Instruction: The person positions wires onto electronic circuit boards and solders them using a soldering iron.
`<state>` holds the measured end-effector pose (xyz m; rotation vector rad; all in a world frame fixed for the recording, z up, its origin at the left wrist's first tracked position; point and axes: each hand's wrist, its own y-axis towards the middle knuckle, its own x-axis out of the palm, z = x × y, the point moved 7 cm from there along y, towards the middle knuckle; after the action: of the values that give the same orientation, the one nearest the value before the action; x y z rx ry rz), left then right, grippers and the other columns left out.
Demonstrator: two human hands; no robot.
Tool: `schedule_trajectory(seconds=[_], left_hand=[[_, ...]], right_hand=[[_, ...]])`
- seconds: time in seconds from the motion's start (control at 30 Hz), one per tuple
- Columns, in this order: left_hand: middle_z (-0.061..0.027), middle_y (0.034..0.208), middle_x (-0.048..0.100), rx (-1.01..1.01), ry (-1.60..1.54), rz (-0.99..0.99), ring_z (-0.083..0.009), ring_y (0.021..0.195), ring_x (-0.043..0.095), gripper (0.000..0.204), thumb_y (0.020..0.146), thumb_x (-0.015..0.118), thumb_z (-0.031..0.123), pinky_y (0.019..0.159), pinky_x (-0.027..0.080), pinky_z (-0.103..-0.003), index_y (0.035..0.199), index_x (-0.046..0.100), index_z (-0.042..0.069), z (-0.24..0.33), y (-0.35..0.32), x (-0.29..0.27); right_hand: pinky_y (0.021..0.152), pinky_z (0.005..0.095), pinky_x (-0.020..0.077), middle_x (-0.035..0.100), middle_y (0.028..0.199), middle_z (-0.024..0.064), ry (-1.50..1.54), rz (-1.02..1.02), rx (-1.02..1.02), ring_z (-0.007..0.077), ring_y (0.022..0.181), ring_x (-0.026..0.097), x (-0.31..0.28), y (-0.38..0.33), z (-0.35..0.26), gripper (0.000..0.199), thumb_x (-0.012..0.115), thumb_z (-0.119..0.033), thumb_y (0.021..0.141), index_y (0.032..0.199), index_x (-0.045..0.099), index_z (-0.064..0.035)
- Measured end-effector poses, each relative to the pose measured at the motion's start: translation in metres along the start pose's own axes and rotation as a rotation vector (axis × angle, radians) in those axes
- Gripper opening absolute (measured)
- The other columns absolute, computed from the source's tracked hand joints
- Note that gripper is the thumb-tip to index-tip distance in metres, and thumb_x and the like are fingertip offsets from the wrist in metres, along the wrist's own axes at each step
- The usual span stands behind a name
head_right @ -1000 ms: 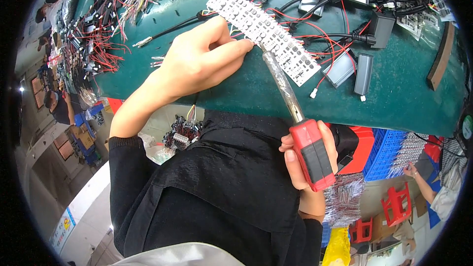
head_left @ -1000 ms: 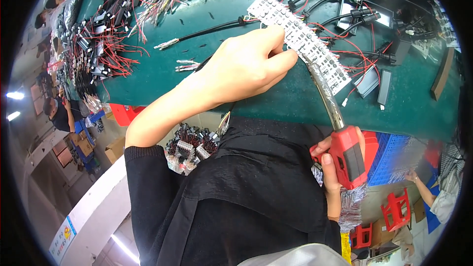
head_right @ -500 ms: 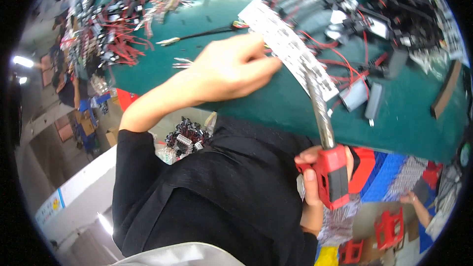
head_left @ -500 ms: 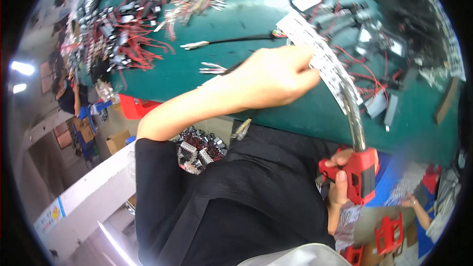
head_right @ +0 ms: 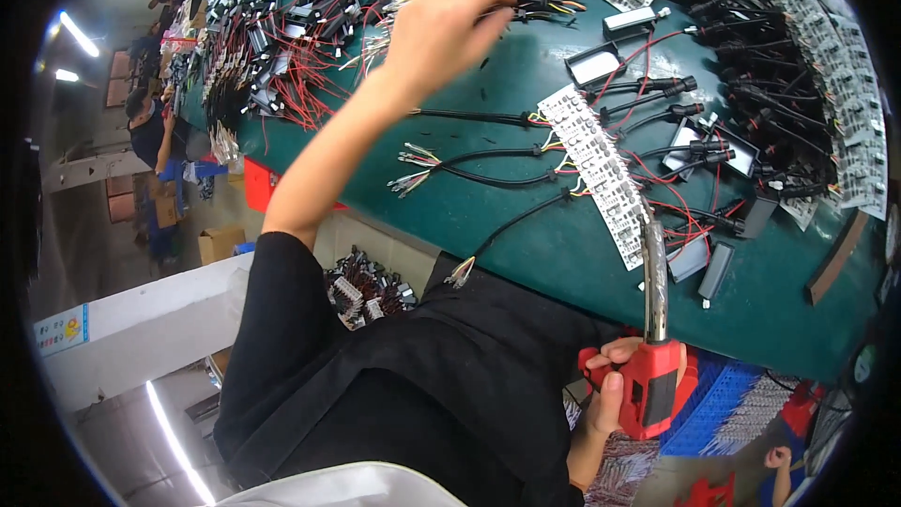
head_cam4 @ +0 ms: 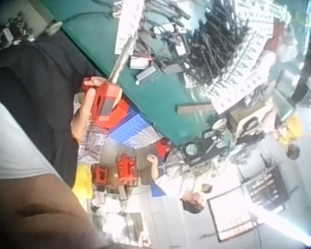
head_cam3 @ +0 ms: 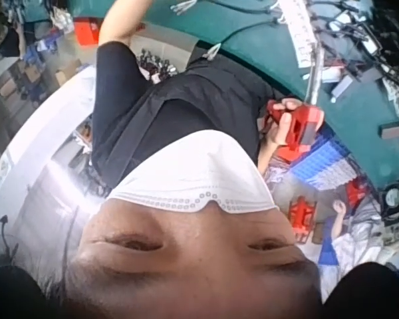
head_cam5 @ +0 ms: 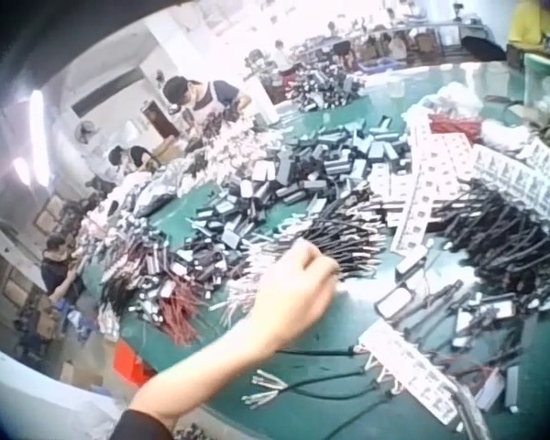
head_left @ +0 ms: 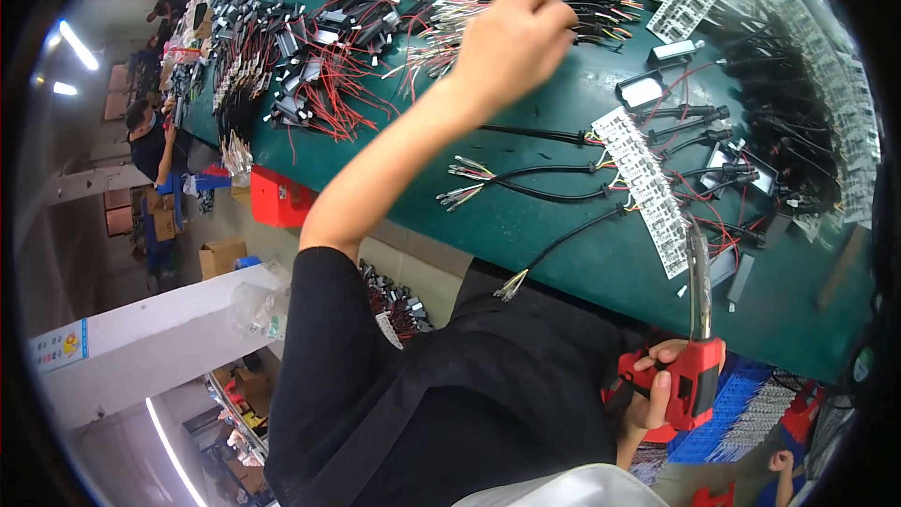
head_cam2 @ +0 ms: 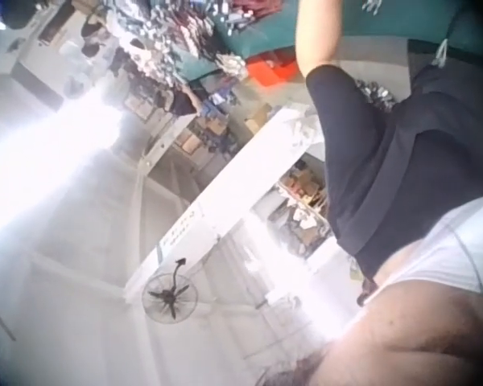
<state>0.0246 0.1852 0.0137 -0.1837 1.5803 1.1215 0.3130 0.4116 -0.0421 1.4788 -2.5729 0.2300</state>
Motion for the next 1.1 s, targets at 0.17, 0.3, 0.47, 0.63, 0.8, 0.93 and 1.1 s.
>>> schedule_trajectory(seconds=[0.17, 0.3, 0.47, 0.63, 0.8, 0.93, 1.1], left_hand=[[-0.0092, 0.085, 0.054, 0.022, -0.104, -0.008, -0.0269, 0.083, 0.057, 0.011, 0.071, 0.066, 0.010, 0.069, 0.049, -0.036, 0.080, 0.061, 0.007, -0.022, 0.009, 0.012], [-0.0094, 0.085, 0.055, -0.099, -0.413, -0.016, -0.0243, 0.075, 0.057, 0.010, 0.073, 0.065, 0.004, 0.065, 0.048, -0.032, 0.082, 0.061, 0.004, 0.012, 0.015, -0.020], [-0.0093, 0.085, 0.053, 0.007, -0.654, -0.295, -0.0234, 0.076, 0.057, 0.016, 0.071, 0.067, 0.000, 0.065, 0.048, -0.031, 0.084, 0.059, 0.003, 0.115, -0.021, -0.038], [-0.0086, 0.088, 0.054, -0.146, -0.920, -0.589, -0.0209, 0.080, 0.055, 0.022, 0.067, 0.069, -0.006, 0.067, 0.046, -0.030, 0.086, 0.061, 0.002, 0.153, -0.054, -0.026], [-0.0093, 0.090, 0.054, -0.160, -0.983, -0.666, -0.0215, 0.082, 0.055, 0.023, 0.068, 0.068, -0.006, 0.069, 0.047, -0.030, 0.088, 0.061, 0.002, 0.169, -0.067, -0.017], [-0.0103, 0.094, 0.054, -0.248, -1.123, -0.640, -0.0171, 0.080, 0.055, 0.028, 0.069, 0.067, -0.006, 0.063, 0.047, -0.025, 0.096, 0.061, -0.001, 0.186, -0.068, -0.017], [-0.0082, 0.087, 0.055, -0.141, -1.050, -0.469, -0.0146, 0.074, 0.052, 0.027, 0.067, 0.068, -0.005, 0.058, 0.043, -0.025, 0.093, 0.061, 0.001, 0.191, -0.075, -0.018]], right_hand=[[0.053, 0.0284, 0.0493, 0.054, 0.080, 0.0129, 0.002, -0.029, -0.064, 0.0204, 0.063, 0.054, 0.002, -0.005, -0.006, 0.069, 0.065, -0.017, 0.076, 0.126, 0.025, 0.0088], [0.051, 0.0284, 0.0481, 0.054, 0.079, 0.0131, 0.032, -0.006, 0.013, 0.0179, 0.060, 0.054, -0.003, -0.005, -0.011, 0.054, 0.067, -0.020, 0.077, 0.112, 0.035, 0.0051], [0.051, 0.0247, 0.0438, 0.052, 0.081, 0.0117, 0.004, 0.000, 0.040, 0.0147, 0.057, 0.051, 0.013, 0.016, -0.016, 0.045, 0.067, -0.018, 0.075, 0.106, 0.041, 0.0023], [0.068, 0.0295, 0.0481, 0.059, 0.086, 0.0109, -0.068, -0.120, 0.016, 0.0167, 0.071, 0.058, 0.025, 0.025, -0.015, 0.071, 0.070, -0.004, 0.074, 0.128, 0.024, 0.0009], [0.072, 0.0302, 0.0487, 0.060, 0.090, 0.0125, -0.390, -0.269, -0.161, 0.0172, 0.075, 0.060, 0.026, 0.022, -0.020, 0.074, 0.067, 0.000, 0.077, 0.133, 0.019, 0.0010], [0.074, 0.0299, 0.0493, 0.060, 0.096, 0.0151, -0.361, -0.138, -0.196, 0.0174, 0.079, 0.061, 0.023, 0.014, -0.023, 0.077, 0.068, 0.000, 0.076, 0.135, 0.018, 0.0025], [0.077, 0.0307, 0.0501, 0.060, 0.098, 0.0159, -0.516, -0.284, -0.152, 0.0178, 0.082, 0.062, 0.033, 0.013, -0.025, 0.080, 0.070, 0.002, 0.075, 0.135, 0.017, 0.0041]])
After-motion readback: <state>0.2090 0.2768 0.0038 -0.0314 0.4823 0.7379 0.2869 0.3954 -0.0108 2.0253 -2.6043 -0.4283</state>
